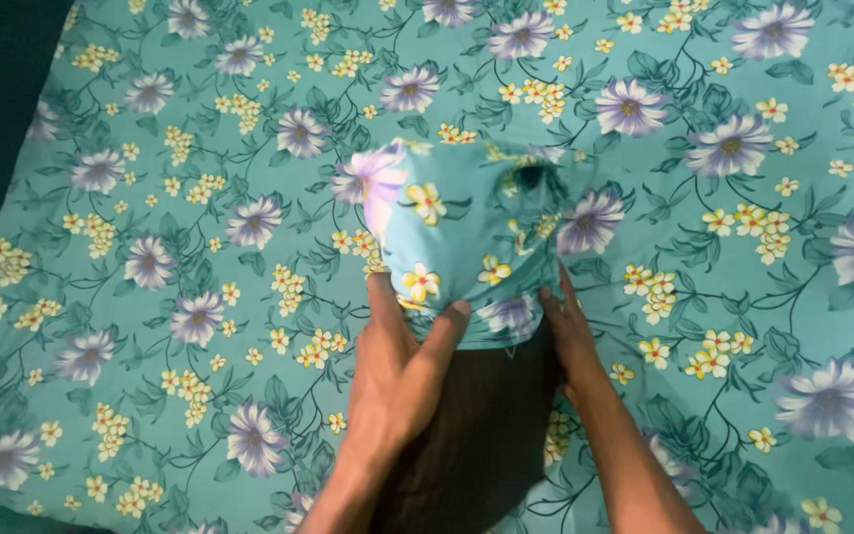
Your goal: The person puts a pillowcase on a pillow by hand and smooths the fabric while leaning over a bed.
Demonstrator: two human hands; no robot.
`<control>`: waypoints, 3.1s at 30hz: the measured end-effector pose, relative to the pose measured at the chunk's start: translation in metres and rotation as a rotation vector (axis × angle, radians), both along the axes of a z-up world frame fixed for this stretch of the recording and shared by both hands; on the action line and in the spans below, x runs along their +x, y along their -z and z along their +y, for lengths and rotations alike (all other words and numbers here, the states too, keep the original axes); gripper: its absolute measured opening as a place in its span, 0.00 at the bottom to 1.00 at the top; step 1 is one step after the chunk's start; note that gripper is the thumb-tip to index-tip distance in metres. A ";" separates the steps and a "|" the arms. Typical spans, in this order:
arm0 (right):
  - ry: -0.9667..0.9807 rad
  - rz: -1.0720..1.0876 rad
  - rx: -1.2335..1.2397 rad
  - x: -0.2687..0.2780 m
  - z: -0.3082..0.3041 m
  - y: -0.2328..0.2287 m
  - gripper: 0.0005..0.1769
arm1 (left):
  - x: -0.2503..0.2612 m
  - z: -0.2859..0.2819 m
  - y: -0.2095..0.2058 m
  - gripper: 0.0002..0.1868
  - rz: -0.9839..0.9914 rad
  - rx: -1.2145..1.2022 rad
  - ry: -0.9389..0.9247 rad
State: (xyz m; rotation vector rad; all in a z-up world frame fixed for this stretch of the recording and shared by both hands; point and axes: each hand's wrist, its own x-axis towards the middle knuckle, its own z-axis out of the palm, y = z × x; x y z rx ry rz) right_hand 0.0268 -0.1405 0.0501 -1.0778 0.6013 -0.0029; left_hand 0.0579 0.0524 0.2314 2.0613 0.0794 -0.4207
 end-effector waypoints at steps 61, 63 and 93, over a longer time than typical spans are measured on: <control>0.184 0.086 -1.605 -0.091 -0.128 0.048 0.44 | -0.022 -0.220 0.192 0.24 -0.856 0.301 0.507; 0.215 0.062 -1.624 -0.091 -0.126 0.053 0.37 | -0.026 -0.218 0.198 0.25 -0.896 0.300 0.487; 0.194 -0.071 -1.563 -0.092 -0.135 0.060 0.22 | -0.040 -0.219 0.223 0.10 -1.028 0.294 0.508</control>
